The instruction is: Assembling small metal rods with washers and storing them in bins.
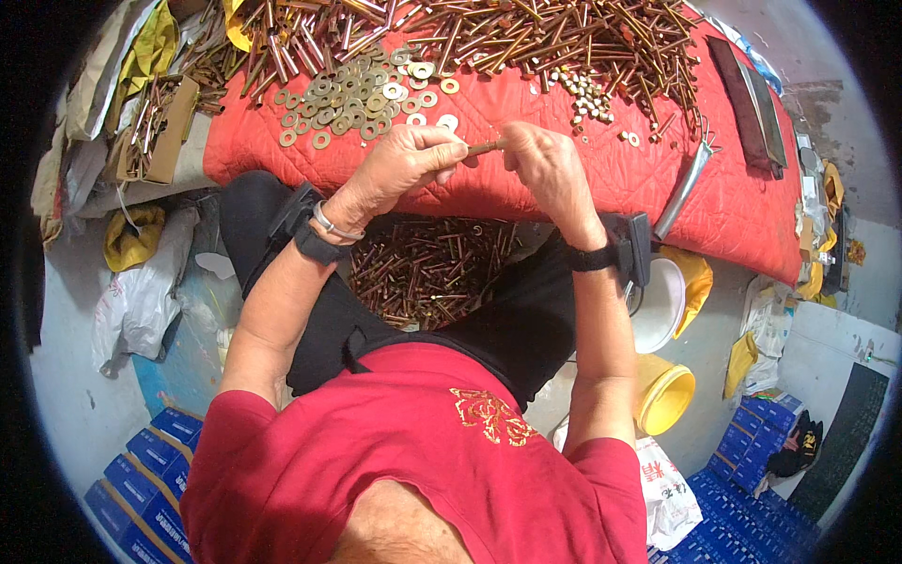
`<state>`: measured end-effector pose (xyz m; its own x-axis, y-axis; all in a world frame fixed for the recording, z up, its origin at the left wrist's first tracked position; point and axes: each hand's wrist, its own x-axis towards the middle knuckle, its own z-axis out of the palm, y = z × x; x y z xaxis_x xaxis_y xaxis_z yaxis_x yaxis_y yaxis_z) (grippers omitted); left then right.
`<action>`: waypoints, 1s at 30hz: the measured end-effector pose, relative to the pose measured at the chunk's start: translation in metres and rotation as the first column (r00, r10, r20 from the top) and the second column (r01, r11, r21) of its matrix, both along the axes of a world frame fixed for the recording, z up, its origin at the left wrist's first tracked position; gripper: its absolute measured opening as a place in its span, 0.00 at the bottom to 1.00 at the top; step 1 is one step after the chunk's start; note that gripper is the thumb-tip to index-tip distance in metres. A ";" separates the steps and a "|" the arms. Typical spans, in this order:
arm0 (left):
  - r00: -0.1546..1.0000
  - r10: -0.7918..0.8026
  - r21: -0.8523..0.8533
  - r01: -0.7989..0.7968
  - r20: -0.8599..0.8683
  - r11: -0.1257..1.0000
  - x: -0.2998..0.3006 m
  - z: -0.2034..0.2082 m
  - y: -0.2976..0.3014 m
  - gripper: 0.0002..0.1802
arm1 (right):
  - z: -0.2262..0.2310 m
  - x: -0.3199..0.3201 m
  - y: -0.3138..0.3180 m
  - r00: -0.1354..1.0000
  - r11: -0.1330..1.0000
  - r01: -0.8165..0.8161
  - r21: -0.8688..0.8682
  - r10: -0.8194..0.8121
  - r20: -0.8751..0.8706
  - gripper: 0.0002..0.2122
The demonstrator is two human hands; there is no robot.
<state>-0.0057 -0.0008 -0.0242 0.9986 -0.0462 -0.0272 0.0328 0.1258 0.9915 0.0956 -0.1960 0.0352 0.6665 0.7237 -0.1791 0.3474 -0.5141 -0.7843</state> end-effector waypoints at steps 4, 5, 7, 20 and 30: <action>0.997 -0.039 -0.128 0.029 -0.073 0.991 0.001 -0.002 0.005 0.13 | -0.021 -0.003 0.007 0.970 0.871 0.236 0.432 -0.182 -0.164 0.16; 0.997 -0.041 -0.127 0.031 -0.071 0.991 0.001 -0.002 0.005 0.13 | -0.020 -0.006 0.009 0.968 0.845 0.247 0.475 -0.199 -0.149 0.16; 0.996 -0.012 -0.095 0.003 -0.086 0.996 0.000 -0.003 0.006 0.13 | -0.017 -0.010 0.012 0.967 0.818 0.255 0.516 -0.213 -0.140 0.15; 0.947 -0.198 -0.333 0.107 -0.252 0.937 -0.002 -0.001 0.013 0.13 | -0.017 -0.011 0.013 0.959 0.917 -0.107 0.385 -0.008 0.285 0.07; 0.965 -0.102 -0.217 0.049 -0.243 0.975 -0.007 -0.001 0.006 0.14 | -0.012 -0.016 0.010 0.927 0.871 0.272 0.409 -0.123 -0.354 0.10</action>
<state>-0.0131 0.0056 -0.0256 0.9540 -0.1526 -0.2579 0.2943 0.3148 0.9024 0.0796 -0.1862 0.0236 0.7682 0.6338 -0.0907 -0.0202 -0.1176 -0.9929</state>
